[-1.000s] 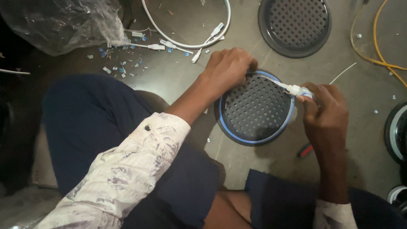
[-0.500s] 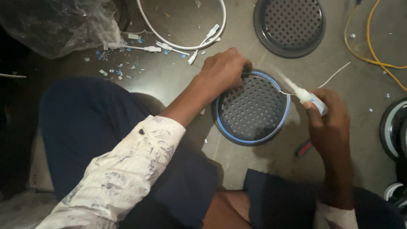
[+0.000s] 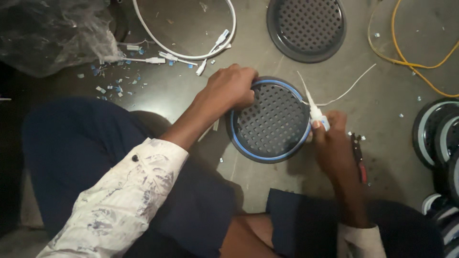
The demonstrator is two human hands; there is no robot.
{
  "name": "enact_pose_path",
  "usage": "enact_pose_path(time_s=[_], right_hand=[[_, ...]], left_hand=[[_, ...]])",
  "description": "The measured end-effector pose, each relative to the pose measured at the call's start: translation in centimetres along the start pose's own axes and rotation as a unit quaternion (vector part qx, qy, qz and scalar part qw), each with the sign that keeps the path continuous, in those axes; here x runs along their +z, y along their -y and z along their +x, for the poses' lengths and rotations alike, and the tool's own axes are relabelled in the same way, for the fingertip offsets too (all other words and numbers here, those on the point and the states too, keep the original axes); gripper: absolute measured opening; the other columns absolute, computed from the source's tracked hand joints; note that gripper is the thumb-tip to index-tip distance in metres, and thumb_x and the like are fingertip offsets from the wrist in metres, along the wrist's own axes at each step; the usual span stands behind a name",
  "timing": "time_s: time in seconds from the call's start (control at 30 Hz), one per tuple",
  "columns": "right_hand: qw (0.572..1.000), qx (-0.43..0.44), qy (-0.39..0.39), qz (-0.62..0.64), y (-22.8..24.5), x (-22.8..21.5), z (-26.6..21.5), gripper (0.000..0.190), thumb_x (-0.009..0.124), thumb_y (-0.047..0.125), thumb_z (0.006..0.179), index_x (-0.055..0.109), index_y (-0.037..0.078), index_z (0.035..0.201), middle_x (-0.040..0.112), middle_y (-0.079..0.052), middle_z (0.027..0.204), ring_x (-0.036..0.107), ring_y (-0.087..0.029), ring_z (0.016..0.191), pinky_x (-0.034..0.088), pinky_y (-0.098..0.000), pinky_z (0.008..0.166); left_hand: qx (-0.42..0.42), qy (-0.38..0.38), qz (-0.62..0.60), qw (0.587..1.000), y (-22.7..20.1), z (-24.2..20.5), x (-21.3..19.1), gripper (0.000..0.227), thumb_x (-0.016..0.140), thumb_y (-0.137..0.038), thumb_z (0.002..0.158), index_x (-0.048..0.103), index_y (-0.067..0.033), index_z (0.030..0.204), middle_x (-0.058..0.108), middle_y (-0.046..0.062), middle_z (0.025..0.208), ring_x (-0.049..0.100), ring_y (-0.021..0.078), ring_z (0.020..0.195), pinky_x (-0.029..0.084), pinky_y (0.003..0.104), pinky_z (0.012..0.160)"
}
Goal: The person sits on the floor and assembles LED light strips onto circular speaker grilles. They apply glue to the rim, press the light strip into place, and use pliers to trim excess cable. The person repeats this process for multiple grilles, stacking completed units nearby.
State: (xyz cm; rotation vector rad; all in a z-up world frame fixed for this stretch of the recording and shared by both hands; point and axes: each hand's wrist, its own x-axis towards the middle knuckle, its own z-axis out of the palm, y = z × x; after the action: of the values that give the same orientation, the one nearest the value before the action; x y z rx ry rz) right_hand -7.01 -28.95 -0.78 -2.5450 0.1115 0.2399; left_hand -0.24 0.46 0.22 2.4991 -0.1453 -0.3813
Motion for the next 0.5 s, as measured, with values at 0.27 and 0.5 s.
enact_pose_path(time_s=[0.27,0.5], right_hand=[[0.989,-0.007,0.108,0.096,-0.4,-2.0,-2.7,0.037,0.055,0.032,0.103,0.045,0.007,0.128,0.069,-0.011,0.092,0.068,-0.02,0.08,0.054,-0.0371,0.071],[0.994,-0.054,0.003,0.096,2.2,-4.7,-1.4,0.026,0.059,0.021,0.105,0.054,0.005,0.125,0.067,-0.008,0.106,0.063,-0.016,0.091,0.051,-0.0337,0.075]], left_hand=[[0.081,-0.058,-0.072,0.992,-0.1,1.5,1.3,0.029,0.069,-0.016,0.081,0.075,-0.0158,0.109,0.075,0.011,0.107,0.069,0.032,0.106,0.053,0.045,0.092],[0.093,-0.048,0.008,0.995,-0.4,1.4,0.3,0.037,0.073,-0.004,0.073,0.079,-0.0218,0.105,0.075,0.011,0.101,0.071,0.0329,0.097,0.056,0.045,0.08]])
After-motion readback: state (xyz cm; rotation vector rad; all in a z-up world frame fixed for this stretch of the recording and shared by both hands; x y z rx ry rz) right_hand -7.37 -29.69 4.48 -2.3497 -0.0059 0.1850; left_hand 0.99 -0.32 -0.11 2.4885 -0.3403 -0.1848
